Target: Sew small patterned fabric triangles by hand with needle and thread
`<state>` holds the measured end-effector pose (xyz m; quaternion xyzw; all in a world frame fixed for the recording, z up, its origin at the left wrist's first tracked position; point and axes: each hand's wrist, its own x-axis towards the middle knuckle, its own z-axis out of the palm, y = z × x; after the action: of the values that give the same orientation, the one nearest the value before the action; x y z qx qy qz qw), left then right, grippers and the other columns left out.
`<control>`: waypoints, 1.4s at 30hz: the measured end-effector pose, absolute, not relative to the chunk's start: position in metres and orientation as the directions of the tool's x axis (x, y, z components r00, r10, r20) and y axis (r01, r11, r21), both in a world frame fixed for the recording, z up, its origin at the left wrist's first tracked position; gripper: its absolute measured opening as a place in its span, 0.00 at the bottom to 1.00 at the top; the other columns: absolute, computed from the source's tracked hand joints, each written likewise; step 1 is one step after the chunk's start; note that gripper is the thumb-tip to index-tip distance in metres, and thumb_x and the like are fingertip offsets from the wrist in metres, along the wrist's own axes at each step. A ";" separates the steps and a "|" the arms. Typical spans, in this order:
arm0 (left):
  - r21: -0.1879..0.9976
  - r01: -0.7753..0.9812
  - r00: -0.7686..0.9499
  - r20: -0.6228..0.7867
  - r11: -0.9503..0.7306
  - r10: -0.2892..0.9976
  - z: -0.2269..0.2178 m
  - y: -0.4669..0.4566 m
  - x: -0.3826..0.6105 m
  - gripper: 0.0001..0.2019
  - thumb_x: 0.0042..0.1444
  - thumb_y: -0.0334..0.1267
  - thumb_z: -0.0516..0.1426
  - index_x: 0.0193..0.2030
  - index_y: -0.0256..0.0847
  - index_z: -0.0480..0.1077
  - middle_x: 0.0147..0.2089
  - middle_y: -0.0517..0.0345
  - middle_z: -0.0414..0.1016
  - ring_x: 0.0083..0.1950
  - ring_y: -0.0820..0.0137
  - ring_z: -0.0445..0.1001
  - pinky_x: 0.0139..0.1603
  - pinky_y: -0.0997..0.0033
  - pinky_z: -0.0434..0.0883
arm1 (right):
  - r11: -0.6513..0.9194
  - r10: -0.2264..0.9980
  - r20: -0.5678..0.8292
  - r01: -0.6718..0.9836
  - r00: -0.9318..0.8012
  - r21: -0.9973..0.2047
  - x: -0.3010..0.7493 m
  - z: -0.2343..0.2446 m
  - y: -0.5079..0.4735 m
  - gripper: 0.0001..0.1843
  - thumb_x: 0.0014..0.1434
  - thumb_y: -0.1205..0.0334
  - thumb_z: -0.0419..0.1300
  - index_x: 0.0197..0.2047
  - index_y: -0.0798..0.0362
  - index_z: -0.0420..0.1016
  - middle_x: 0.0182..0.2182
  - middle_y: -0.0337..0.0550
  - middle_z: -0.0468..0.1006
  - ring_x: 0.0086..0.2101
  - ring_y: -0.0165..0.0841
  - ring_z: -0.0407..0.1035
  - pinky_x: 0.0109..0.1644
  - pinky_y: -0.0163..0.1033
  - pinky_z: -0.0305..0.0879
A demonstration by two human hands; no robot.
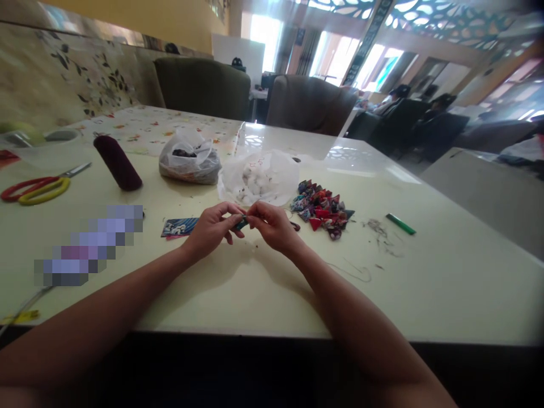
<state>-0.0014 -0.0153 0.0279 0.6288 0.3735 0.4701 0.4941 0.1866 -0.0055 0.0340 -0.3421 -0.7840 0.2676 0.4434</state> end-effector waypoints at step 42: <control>0.998 -0.041 0.262 0.066 -0.057 0.963 0.023 -0.011 -0.004 0.12 0.54 0.45 0.67 0.37 0.38 0.78 0.37 0.58 0.78 0.37 0.69 0.79 0.43 0.68 0.80 | 0.608 0.784 0.483 0.322 -0.390 -0.726 0.184 0.026 -0.003 0.10 0.65 0.64 0.56 0.30 0.52 0.66 0.27 0.38 0.70 0.30 0.29 0.62 0.36 0.35 0.57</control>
<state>-0.0042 -0.0110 0.0230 0.5689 0.4053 0.4527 0.5542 0.1843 -0.0032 0.0261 -0.3506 -0.7885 0.2706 0.4266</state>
